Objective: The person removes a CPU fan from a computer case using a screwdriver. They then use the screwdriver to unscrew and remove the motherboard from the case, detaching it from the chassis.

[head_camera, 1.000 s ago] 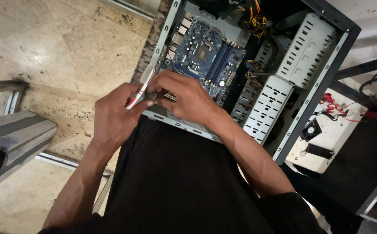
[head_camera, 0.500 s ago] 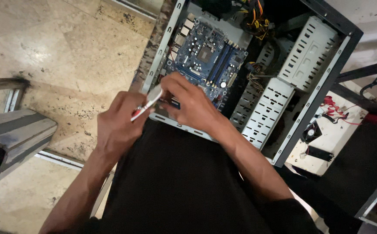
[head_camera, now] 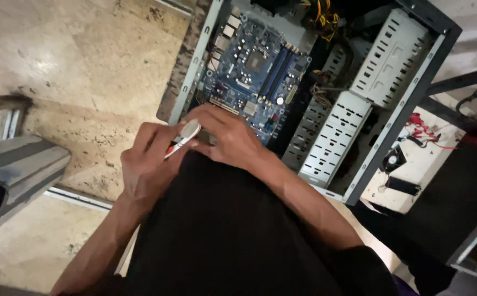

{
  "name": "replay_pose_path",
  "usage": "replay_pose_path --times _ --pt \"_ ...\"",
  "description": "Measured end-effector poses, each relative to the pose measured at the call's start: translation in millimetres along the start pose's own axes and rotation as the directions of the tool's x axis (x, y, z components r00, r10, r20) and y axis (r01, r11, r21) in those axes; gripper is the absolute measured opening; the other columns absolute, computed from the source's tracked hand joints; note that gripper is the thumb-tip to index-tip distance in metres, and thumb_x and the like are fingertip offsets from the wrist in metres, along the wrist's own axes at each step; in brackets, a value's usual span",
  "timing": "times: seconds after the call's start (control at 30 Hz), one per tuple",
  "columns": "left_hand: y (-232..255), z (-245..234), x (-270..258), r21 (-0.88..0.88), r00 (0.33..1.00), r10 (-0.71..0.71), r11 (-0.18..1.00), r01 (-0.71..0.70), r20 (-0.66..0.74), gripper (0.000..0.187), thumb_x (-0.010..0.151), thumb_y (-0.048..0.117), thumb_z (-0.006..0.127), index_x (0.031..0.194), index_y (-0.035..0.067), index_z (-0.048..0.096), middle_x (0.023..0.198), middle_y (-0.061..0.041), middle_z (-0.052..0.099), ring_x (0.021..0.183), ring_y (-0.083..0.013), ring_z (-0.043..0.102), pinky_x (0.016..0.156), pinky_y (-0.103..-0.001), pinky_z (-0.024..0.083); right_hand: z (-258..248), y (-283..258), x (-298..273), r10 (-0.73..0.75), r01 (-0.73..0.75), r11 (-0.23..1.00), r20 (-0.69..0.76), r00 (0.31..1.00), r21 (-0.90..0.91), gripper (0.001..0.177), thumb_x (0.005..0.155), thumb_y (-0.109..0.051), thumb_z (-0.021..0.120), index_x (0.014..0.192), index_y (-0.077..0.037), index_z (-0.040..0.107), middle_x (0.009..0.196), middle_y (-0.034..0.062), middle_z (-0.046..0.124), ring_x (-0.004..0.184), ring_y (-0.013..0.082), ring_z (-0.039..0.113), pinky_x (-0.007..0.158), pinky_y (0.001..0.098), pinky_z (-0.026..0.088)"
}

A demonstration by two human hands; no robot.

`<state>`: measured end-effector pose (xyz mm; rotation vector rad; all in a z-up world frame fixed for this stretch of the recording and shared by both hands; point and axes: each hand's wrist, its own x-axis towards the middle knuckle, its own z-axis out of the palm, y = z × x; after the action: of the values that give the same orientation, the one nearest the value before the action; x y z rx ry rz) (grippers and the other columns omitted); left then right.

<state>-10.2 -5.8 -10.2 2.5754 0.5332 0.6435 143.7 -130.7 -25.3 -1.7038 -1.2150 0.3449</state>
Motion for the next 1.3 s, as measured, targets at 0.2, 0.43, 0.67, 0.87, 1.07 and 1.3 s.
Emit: replay_pose_path --times 0.2,0.43,0.67,0.87,1.07,1.3 --pt "-37.2 -2.8 28.0 -0.188 0.992 -0.075 0.981 0.055 -0.101 0.028 0.098 0.017 0.095 0.096 0.0 0.072 0.071 -0.008 0.054 0.062 -0.0333 0.065 0.058 -0.033 0.053 -44.3 30.1 -6.2 0.312 -0.217 0.856 -0.135 0.94 0.47 0.04 0.089 -0.015 0.084 0.122 -0.004 0.063 0.12 0.0154 0.072 0.111 0.0295 0.075 0.096 0.041 0.062" --pt "-20.3 -22.0 42.8 -0.317 0.823 -0.521 0.759 0.569 0.229 0.02 0.095 0.006 0.087 0.113 0.012 0.082 0.095 -0.007 0.078 0.065 -0.0194 0.067 0.068 -0.031 0.055 -128.4 35.7 -16.2 0.683 -0.288 0.576 -0.257 0.683 0.765 0.043 0.08 -0.029 0.061 0.12 -0.015 0.052 0.078 0.0062 0.058 0.07 0.0114 0.058 0.049 0.0215 0.05" --pt "-7.3 -8.4 58.3 -0.265 0.767 -0.553 0.725 0.635 0.326 0.017 0.094 0.009 0.081 0.11 0.016 0.082 0.1 -0.011 0.079 0.09 -0.0352 0.077 0.075 -0.039 0.061 -88.4 84.1 -64.9 0.958 -0.821 0.252 0.011 0.287 -0.512 0.058 0.085 -0.047 0.075 0.12 -0.001 0.071 0.104 0.0261 0.076 0.102 0.0461 0.074 0.087 0.0562 0.061" --pt "-17.4 -3.8 53.2 -0.226 0.76 -0.56 0.734 0.64 0.331 0.018 0.095 0.011 0.083 0.109 0.021 0.083 0.099 -0.007 0.079 0.09 -0.0306 0.077 0.077 -0.038 0.062 -63.4 160.1 -107.9 0.962 -0.78 0.247 0.05 0.268 -0.575 0.074 0.09 -0.046 0.067 0.131 0.015 0.054 0.109 0.0338 0.073 0.105 0.0497 0.072 0.089 0.0603 0.06" --pt "-20.9 3.1 56.7 -0.265 0.776 -0.538 0.736 0.623 0.331 0.017 0.095 0.01 0.082 0.11 0.019 0.083 0.099 -0.009 0.079 0.094 -0.032 0.077 0.079 -0.039 0.062 -79.4 133.0 -94.9 0.981 -0.891 0.19 0.044 0.189 -0.411 0.064 0.089 -0.04 0.067 0.129 0.009 0.064 0.109 0.0305 0.073 0.103 0.0457 0.074 0.087 0.0538 0.061" --pt "-20.0 3.7 55.4 -0.291 0.758 -0.551 0.706 0.646 0.348 0.017 0.096 0.008 0.081 0.109 0.018 0.083 0.101 -0.009 0.08 0.101 -0.0308 0.076 0.083 -0.038 0.062 -72.7 155.5 -111.9 0.994 -0.973 0.104 -0.012 0.109 -0.207 0.052 0.086 -0.036 0.075 0.124 -0.002 0.064 0.097 0.017 0.076 0.078 0.0266 0.079 0.078 0.0433 0.065"
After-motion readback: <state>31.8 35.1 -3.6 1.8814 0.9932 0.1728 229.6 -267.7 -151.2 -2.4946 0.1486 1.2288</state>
